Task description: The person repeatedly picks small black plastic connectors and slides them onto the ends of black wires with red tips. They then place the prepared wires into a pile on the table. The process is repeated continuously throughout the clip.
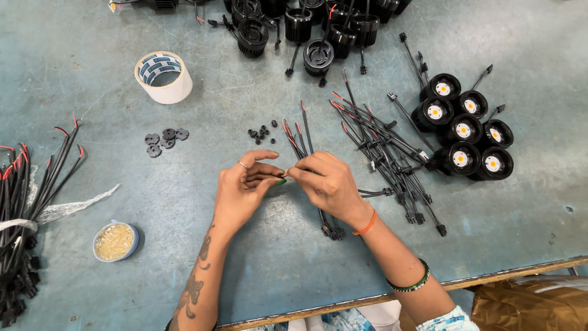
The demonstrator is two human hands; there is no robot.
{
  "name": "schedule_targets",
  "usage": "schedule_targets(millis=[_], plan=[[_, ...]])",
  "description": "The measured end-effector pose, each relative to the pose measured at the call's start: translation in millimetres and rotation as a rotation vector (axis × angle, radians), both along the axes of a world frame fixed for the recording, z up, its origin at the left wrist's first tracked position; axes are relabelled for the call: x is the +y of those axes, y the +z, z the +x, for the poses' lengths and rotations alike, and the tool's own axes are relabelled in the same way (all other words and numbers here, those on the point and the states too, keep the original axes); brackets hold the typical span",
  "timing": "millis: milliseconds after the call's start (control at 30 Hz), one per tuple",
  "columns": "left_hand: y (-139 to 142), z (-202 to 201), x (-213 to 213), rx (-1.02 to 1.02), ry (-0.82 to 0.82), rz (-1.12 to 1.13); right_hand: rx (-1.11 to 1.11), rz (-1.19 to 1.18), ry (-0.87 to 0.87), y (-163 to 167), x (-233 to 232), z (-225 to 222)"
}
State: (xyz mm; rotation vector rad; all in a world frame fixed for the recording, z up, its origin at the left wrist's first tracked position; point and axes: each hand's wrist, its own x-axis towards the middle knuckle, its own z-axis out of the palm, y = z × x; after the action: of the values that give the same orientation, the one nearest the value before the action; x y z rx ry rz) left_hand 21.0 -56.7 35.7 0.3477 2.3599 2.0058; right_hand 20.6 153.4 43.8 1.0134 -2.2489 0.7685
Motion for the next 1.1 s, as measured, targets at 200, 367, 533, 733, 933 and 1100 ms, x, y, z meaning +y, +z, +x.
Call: schedule_targets(millis=[200, 367, 533, 733, 933, 1100], plan=[[-1, 4, 3, -0.004, -0.041, 0.0, -0.042, -0.029, 0.02, -2, -5, 4], [1, 4, -1, 0.075, 0.004, -0.036, -0.198, -0.126, 0.056, 4, -9, 6], [2, 6, -2, 0.179, 0.01, -0.059, -0.306, -0.218, 0.01, 10, -16, 9], [1, 12, 2, 0.364, 0.069, -0.386, -0.373, -0.171, 0.021, 8, -18, 9], [1, 14, 4, 0.485, 0.104, -0.527, -0.427, -0.17, 0.02, 4, -19, 6], [3, 11, -5, 0.426, 0.159, -0.398, -0.447, -0.259, -0.011, 5, -20, 5]])
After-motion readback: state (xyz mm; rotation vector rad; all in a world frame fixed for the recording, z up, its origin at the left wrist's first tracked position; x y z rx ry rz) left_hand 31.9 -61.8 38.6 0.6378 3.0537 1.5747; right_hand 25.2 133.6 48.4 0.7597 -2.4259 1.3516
